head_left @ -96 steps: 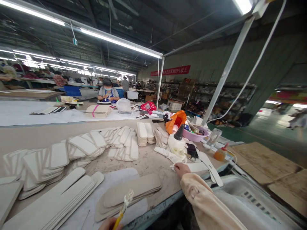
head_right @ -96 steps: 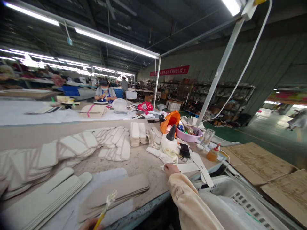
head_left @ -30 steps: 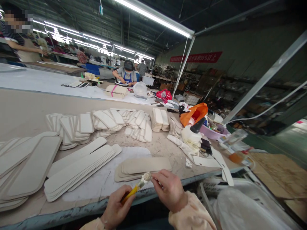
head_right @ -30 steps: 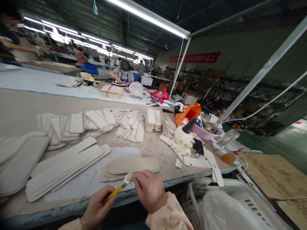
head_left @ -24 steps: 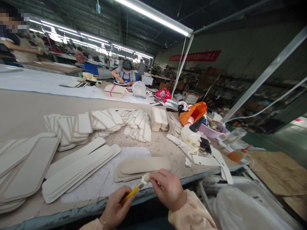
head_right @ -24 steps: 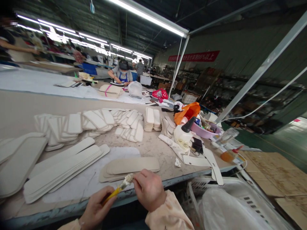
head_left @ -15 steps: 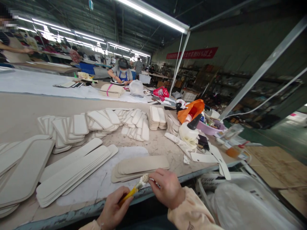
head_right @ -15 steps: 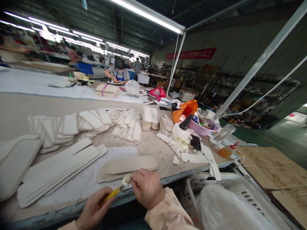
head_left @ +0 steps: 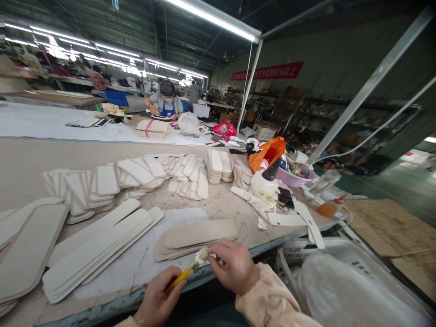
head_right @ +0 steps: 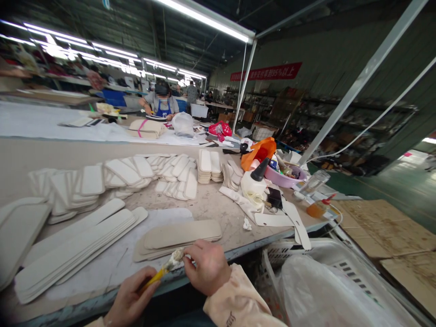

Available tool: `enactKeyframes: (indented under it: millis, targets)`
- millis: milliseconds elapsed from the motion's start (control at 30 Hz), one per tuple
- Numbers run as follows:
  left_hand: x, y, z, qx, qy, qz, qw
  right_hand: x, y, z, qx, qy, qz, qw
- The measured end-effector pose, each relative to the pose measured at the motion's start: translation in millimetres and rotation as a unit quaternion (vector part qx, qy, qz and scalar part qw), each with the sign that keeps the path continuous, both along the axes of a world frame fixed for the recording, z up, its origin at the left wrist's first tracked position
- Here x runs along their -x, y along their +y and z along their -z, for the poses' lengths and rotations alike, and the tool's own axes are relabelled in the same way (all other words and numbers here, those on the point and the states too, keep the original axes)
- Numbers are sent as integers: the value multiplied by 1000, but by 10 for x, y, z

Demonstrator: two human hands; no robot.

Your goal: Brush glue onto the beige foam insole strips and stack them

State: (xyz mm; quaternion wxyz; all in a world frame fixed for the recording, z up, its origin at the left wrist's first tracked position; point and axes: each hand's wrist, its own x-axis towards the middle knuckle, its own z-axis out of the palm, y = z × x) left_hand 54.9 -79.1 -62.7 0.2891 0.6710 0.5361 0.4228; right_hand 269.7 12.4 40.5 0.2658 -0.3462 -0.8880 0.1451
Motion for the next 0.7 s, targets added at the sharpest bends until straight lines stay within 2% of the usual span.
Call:
enactKeyframes:
  millis: [333, 567, 700]
  targets:
    - [15, 9, -14, 6, 5, 13, 1000, 36, 10, 69, -31, 1, 8, 999]
    - [22, 5, -22, -4, 24, 12, 1000, 60, -23, 165, -54, 31, 56, 996]
    - [14, 15, -70, -13, 33, 9, 999, -24, 29, 160, -57, 41, 96, 993]
